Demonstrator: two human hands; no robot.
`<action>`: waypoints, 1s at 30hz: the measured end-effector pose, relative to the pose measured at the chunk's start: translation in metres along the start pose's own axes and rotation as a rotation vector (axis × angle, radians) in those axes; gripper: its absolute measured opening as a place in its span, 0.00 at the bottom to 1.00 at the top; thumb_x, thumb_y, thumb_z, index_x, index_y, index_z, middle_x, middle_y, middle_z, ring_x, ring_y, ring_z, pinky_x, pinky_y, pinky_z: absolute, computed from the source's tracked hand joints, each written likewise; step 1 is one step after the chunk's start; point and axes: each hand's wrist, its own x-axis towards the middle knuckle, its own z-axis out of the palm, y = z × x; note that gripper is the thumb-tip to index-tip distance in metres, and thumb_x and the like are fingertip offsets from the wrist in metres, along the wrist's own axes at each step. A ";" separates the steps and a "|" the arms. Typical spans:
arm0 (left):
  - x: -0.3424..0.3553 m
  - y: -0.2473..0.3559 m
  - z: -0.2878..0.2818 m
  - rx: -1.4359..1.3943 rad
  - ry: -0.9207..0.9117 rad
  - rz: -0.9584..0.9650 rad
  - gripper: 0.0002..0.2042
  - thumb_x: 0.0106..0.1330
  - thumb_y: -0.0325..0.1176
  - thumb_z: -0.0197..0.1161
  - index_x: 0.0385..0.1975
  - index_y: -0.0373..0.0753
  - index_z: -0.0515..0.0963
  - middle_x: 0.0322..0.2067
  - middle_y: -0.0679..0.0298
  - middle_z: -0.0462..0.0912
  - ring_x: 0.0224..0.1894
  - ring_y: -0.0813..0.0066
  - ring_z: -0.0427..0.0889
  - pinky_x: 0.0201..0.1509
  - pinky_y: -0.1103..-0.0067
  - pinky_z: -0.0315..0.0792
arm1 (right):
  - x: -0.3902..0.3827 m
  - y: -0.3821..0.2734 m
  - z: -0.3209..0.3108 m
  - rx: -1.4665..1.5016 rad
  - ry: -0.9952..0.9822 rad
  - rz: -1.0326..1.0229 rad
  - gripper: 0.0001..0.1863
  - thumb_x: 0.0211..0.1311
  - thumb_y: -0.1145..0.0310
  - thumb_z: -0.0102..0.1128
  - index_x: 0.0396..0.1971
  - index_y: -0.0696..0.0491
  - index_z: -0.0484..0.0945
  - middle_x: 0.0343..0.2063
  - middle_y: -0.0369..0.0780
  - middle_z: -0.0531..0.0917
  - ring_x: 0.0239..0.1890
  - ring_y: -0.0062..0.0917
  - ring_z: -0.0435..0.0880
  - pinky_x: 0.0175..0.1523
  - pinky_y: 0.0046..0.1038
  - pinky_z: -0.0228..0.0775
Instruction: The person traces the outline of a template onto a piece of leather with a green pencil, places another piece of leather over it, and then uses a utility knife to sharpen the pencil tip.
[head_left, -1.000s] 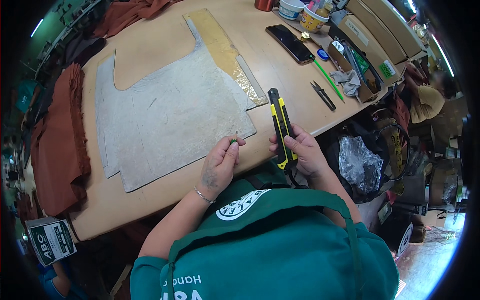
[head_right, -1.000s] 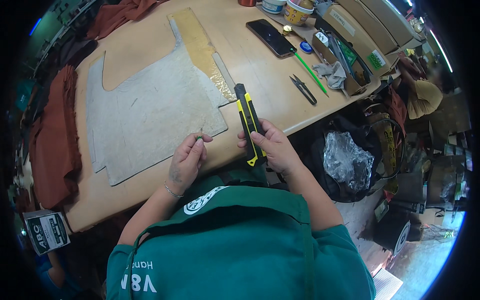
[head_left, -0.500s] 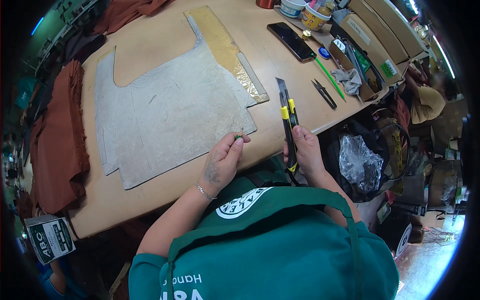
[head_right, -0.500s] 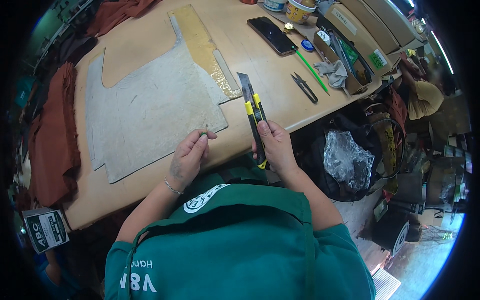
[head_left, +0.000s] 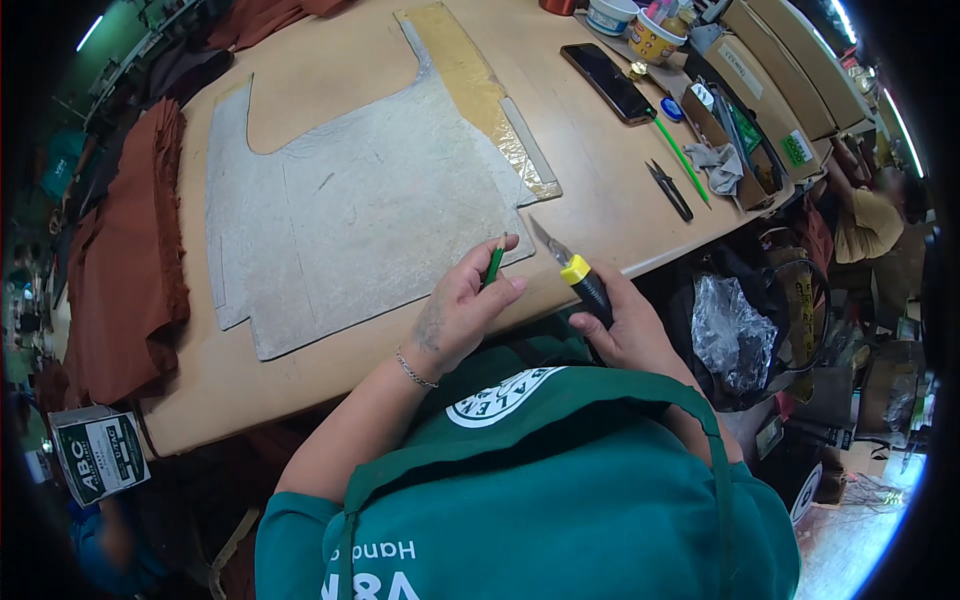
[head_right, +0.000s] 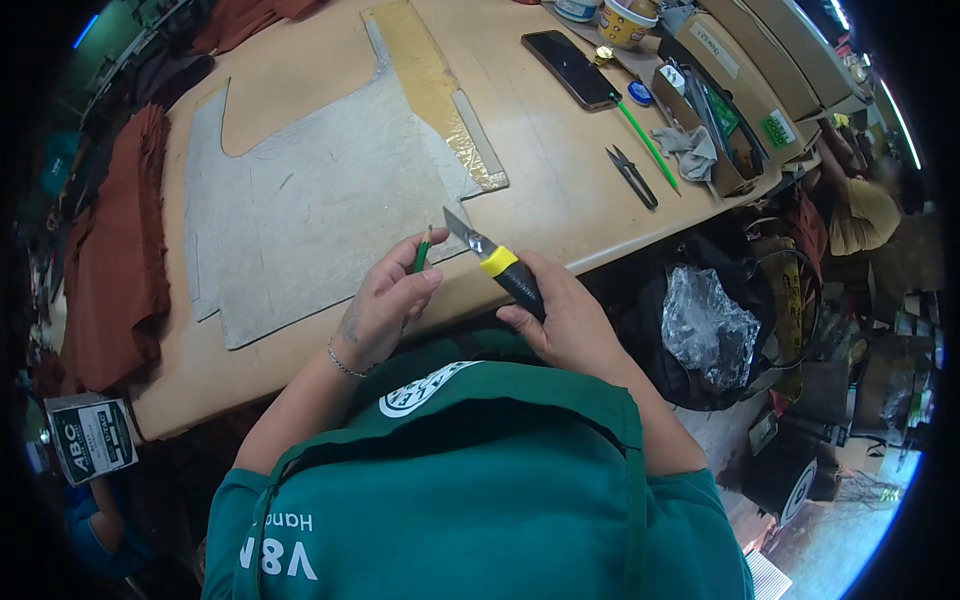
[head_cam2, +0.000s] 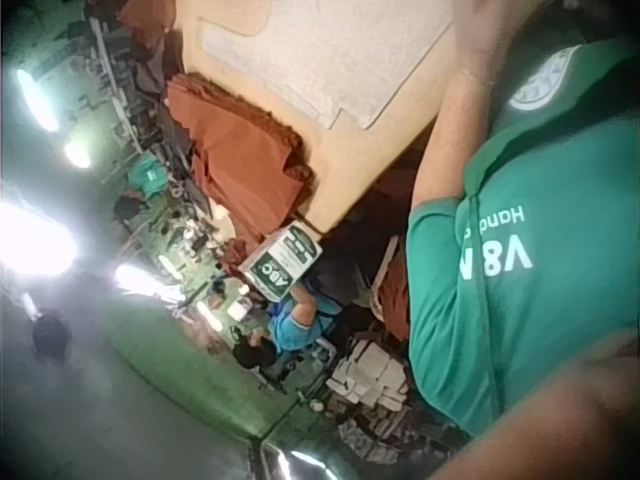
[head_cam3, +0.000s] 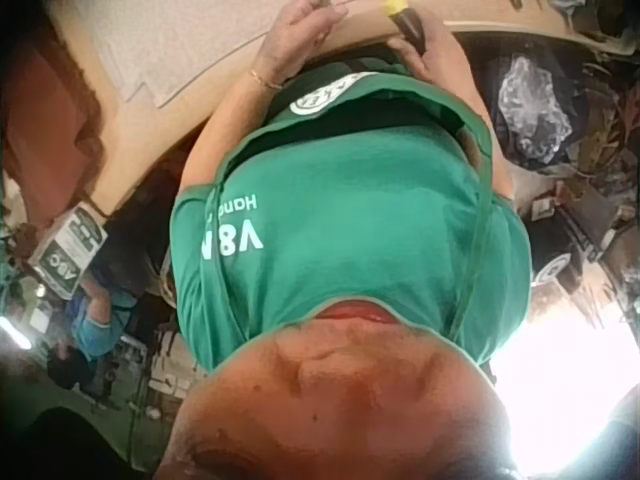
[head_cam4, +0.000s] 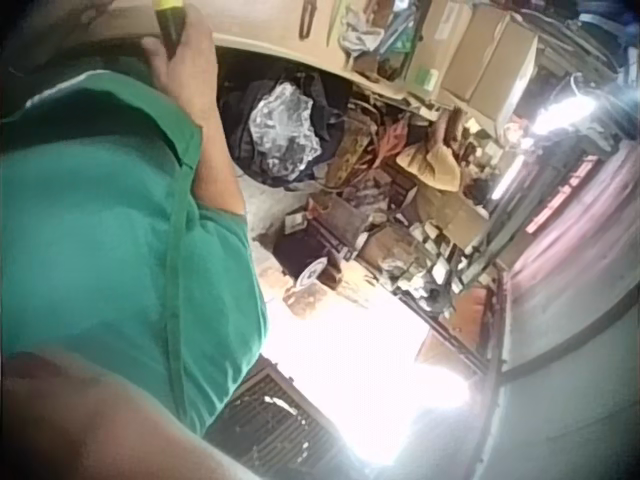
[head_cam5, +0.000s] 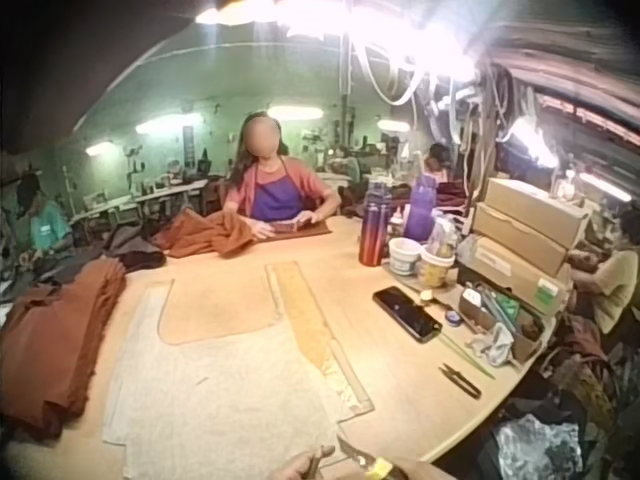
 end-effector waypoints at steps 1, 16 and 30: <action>-0.001 0.001 0.000 -0.001 0.000 -0.001 0.23 0.62 0.33 0.52 0.56 0.31 0.59 0.23 0.76 0.62 0.21 0.93 0.57 0.22 0.94 0.52 | -0.002 0.003 0.001 -0.118 0.011 -0.067 0.27 0.55 0.57 0.57 0.50 0.55 0.63 0.34 0.47 0.74 0.37 0.39 0.75 0.42 0.36 0.67; 0.002 -0.033 0.012 0.171 -0.036 0.108 0.15 0.68 0.34 0.46 0.50 0.34 0.66 0.28 0.73 0.71 0.30 0.90 0.67 0.35 0.91 0.62 | -0.025 0.003 0.010 -0.464 -0.048 -0.023 0.26 0.55 0.50 0.53 0.49 0.52 0.66 0.30 0.43 0.71 0.35 0.35 0.72 0.36 0.35 0.64; 0.004 -0.041 0.067 0.503 -0.240 0.022 0.11 0.65 0.38 0.50 0.33 0.35 0.72 0.23 0.54 0.76 0.27 0.63 0.76 0.33 0.74 0.68 | -0.110 0.022 0.019 -0.535 0.233 0.166 0.25 0.54 0.50 0.53 0.43 0.54 0.67 0.25 0.42 0.72 0.30 0.37 0.73 0.32 0.36 0.65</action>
